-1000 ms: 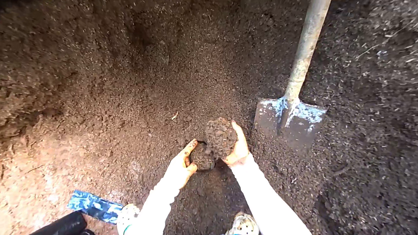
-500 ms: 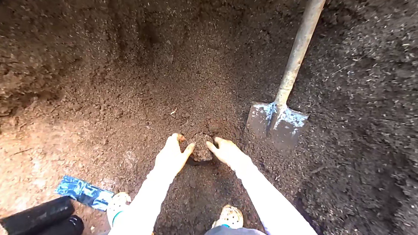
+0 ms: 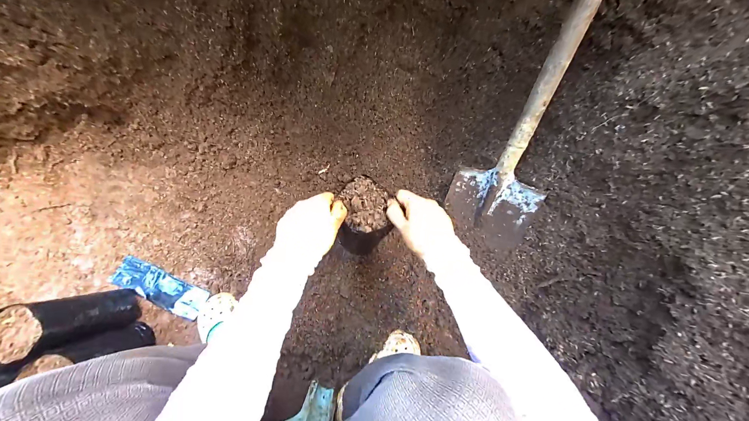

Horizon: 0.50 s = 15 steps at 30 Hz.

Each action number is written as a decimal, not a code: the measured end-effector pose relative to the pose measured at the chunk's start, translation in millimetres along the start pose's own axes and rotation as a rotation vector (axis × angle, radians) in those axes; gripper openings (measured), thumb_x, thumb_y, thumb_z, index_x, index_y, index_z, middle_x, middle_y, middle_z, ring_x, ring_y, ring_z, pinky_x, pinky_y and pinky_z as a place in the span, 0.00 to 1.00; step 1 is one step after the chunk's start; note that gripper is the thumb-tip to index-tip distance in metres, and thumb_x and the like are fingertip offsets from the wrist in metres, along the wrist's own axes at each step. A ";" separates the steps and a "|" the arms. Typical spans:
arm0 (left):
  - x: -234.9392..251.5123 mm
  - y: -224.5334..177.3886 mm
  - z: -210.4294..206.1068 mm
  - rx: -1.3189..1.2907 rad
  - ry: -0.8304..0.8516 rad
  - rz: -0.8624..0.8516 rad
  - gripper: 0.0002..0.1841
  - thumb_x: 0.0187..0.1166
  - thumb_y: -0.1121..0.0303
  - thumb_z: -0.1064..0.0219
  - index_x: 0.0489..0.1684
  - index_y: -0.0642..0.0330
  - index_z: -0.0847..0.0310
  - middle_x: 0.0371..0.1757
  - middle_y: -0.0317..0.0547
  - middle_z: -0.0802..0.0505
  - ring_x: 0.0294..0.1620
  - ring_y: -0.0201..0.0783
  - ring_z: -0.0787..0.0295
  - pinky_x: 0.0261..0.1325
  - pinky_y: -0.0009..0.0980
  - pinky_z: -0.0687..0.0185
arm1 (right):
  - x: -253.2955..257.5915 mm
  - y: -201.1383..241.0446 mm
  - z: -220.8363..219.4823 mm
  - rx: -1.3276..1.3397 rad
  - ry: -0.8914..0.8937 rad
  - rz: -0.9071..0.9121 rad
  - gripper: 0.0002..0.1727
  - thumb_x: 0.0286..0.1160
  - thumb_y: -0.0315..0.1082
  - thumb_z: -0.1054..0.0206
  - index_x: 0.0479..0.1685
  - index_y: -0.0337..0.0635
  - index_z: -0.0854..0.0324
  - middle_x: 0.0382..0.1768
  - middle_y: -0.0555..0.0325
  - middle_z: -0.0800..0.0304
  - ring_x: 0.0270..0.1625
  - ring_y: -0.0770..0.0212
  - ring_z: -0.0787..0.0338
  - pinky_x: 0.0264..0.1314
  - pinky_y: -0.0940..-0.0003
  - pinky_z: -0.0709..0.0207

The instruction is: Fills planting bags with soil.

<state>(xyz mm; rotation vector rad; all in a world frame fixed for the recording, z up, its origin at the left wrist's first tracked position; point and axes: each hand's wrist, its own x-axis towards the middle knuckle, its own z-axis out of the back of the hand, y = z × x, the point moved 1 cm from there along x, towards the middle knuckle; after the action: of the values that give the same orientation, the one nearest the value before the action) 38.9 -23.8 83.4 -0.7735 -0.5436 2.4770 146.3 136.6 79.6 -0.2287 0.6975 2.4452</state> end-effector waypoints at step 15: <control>29.8 34.0 -56.8 0.089 0.202 0.183 0.24 0.94 0.52 0.54 0.69 0.60 0.20 0.67 0.63 0.11 0.71 0.61 0.14 0.67 0.66 0.22 | 41.7 -35.9 -69.1 -0.092 0.350 -0.065 0.25 0.95 0.48 0.54 0.66 0.37 0.20 0.62 0.35 0.12 0.70 0.37 0.14 0.71 0.34 0.26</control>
<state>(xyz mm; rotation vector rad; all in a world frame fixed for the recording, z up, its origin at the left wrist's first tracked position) 40.8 -22.0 10.9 -1.0638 -0.2990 2.5277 133.3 145.3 -7.3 -0.7177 0.7103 2.4010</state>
